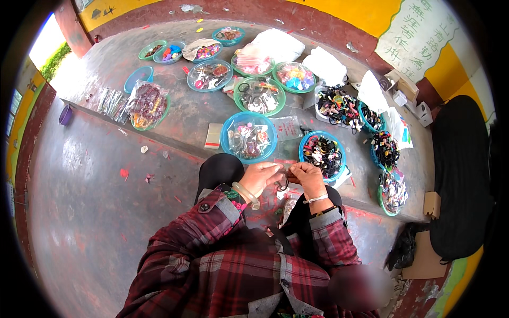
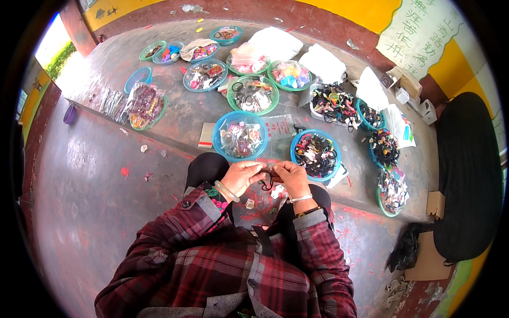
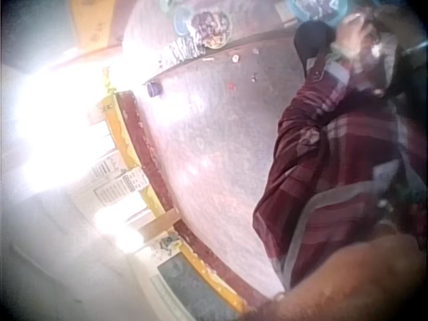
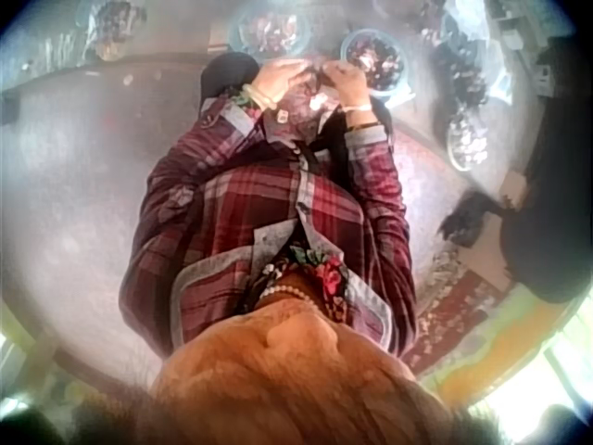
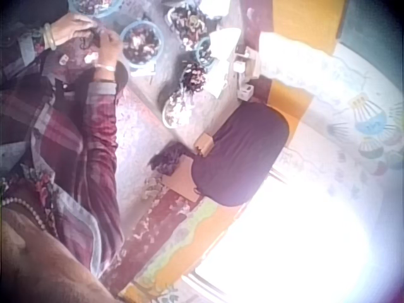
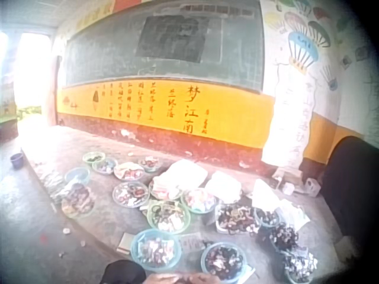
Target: The person sits on the floor and repeatedly picks up small hair accessories from a blue bowl, places them into clear plastic bags, and sets the filled bags aside. The workspace includes multiple bowls of accessories and stacks of packaging materials.
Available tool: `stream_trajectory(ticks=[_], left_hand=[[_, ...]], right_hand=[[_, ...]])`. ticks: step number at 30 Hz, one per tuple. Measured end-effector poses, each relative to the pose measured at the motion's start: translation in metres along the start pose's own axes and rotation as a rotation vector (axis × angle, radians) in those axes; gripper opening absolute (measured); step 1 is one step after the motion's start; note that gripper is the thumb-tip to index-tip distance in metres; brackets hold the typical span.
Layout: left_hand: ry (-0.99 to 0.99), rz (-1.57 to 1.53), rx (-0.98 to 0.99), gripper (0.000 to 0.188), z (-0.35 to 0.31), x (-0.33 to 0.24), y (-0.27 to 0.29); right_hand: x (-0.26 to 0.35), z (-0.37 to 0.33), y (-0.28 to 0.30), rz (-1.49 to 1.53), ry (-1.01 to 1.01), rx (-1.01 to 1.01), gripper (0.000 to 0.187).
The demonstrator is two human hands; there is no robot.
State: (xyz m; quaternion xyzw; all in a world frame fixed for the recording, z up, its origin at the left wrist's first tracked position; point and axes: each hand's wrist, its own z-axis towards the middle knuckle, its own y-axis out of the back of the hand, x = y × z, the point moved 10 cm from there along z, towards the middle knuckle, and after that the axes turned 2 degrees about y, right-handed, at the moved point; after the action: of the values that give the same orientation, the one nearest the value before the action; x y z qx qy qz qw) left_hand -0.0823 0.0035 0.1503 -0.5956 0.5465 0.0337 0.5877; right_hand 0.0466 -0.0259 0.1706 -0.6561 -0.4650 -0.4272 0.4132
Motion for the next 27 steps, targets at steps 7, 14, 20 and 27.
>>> stream_trajectory(ticks=[7,14,20,27], left_hand=[[-0.063,-0.099,0.064,0.018,0.001,-0.004,-0.002],[-0.039,-0.099,0.036,0.019,0.000,-0.007,-0.003],[-0.078,-0.025,-0.030,0.019,0.004,-0.003,0.006],[-0.070,0.192,0.005,0.020,0.006,0.005,-0.001]], right_hand=[[-0.009,0.004,0.005,0.144,-0.035,-0.003,0.011],[-0.011,0.003,0.005,0.125,-0.056,0.002,0.013],[0.063,-0.020,0.009,-0.584,0.622,-0.308,0.007],[0.094,-0.063,-0.052,-1.045,1.081,-0.255,0.014]])
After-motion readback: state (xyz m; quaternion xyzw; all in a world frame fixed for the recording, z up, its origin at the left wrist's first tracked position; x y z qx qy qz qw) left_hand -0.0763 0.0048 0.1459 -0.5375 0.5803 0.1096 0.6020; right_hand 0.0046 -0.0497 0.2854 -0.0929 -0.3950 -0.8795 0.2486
